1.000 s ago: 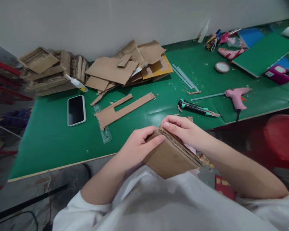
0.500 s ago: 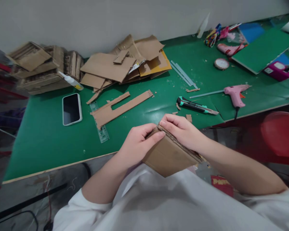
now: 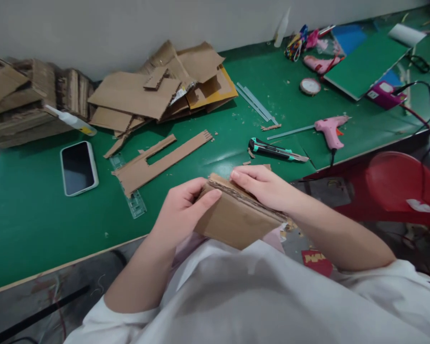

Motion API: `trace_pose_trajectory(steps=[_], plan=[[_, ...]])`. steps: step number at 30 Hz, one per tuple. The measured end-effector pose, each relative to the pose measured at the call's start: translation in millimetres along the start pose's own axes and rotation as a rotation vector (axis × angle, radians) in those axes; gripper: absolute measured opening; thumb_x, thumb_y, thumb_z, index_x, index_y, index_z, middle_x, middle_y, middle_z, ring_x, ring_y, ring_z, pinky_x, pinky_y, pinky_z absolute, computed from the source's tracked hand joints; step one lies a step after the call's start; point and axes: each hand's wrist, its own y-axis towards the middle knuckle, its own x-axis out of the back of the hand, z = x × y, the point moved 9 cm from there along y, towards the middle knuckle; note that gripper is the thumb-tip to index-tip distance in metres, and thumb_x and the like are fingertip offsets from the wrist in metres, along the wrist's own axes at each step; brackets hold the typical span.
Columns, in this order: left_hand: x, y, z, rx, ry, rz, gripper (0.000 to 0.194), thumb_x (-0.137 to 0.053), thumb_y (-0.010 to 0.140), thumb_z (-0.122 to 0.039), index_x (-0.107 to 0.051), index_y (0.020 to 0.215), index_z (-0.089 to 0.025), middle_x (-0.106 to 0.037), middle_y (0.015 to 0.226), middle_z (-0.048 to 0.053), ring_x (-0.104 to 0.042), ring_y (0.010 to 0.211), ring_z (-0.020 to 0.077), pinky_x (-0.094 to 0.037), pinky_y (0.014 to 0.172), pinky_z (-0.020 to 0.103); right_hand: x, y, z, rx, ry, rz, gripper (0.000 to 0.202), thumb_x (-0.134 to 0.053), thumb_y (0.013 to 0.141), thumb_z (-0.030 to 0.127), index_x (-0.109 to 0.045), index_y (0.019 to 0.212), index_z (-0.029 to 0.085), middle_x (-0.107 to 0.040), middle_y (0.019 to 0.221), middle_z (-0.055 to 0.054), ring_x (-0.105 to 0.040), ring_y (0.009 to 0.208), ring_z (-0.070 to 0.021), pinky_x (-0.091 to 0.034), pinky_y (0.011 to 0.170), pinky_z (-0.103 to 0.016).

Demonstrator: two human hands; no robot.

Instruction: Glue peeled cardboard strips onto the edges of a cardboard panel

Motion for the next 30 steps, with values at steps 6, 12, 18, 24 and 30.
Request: trace_pose_trajectory(steps=[6,12,18,24,30], plan=[[15.2,1.7,7.4,-0.066,-0.05,-0.101,0.023,-0.064,0.072,-0.037,-0.063,0.078,-0.015,-0.06,0.068,0.0,-0.051,0.062,0.0111,-0.041,0.054,0.018,9.4,-5.6,2.5,-0.017,-0.167,0.017,0.037,-0.04,0.085,0.043,-0.043,0.059,0.017,-0.034,0.058,0.004,-0.033,0.054,-0.0071,-0.027,0.049,-0.021],[5.8,2.4,11.8,-0.044,-0.075,-0.043,0.028,-0.075,0.058,-0.031,-0.066,0.078,-0.014,-0.065,0.07,0.002,-0.057,0.064,0.0147,-0.045,0.054,0.021,8.0,-7.0,12.5,0.032,-0.265,-0.009,0.037,-0.041,0.086,0.04,-0.045,0.058,0.017,-0.04,0.055,0.005,-0.037,0.053,-0.0066,-0.027,0.05,-0.021],[6.9,-2.9,7.8,-0.011,-0.103,-0.144,0.022,-0.077,0.055,-0.028,-0.067,0.07,-0.015,-0.064,0.064,0.0,-0.057,0.058,0.0125,-0.046,0.052,0.02,6.8,-13.7,24.9,0.112,-0.456,-0.059,0.034,-0.041,0.088,0.035,-0.045,0.059,0.017,-0.04,0.052,0.006,-0.034,0.049,-0.0051,-0.024,0.05,-0.021],[5.9,-6.1,1.0,0.019,-0.131,-0.166,0.02,-0.077,0.053,-0.023,-0.067,0.068,-0.015,-0.064,0.063,0.0,-0.056,0.057,0.0125,-0.047,0.052,0.021,3.6,-16.6,29.8,0.156,-0.556,-0.077,0.032,-0.04,0.088,0.033,-0.044,0.061,0.018,-0.037,0.052,0.006,-0.032,0.048,-0.0054,-0.023,0.05,-0.022],[5.3,-7.5,4.2,0.053,-0.196,-0.19,0.02,-0.077,0.053,-0.022,-0.066,0.068,-0.014,-0.064,0.063,0.0,-0.056,0.058,0.0125,-0.046,0.053,0.02,12.5,-17.7,30.1,0.123,-0.417,-0.072,0.035,-0.04,0.088,0.035,-0.049,0.06,0.017,-0.044,0.053,0.005,-0.037,0.05,-0.0053,-0.027,0.051,-0.02]])
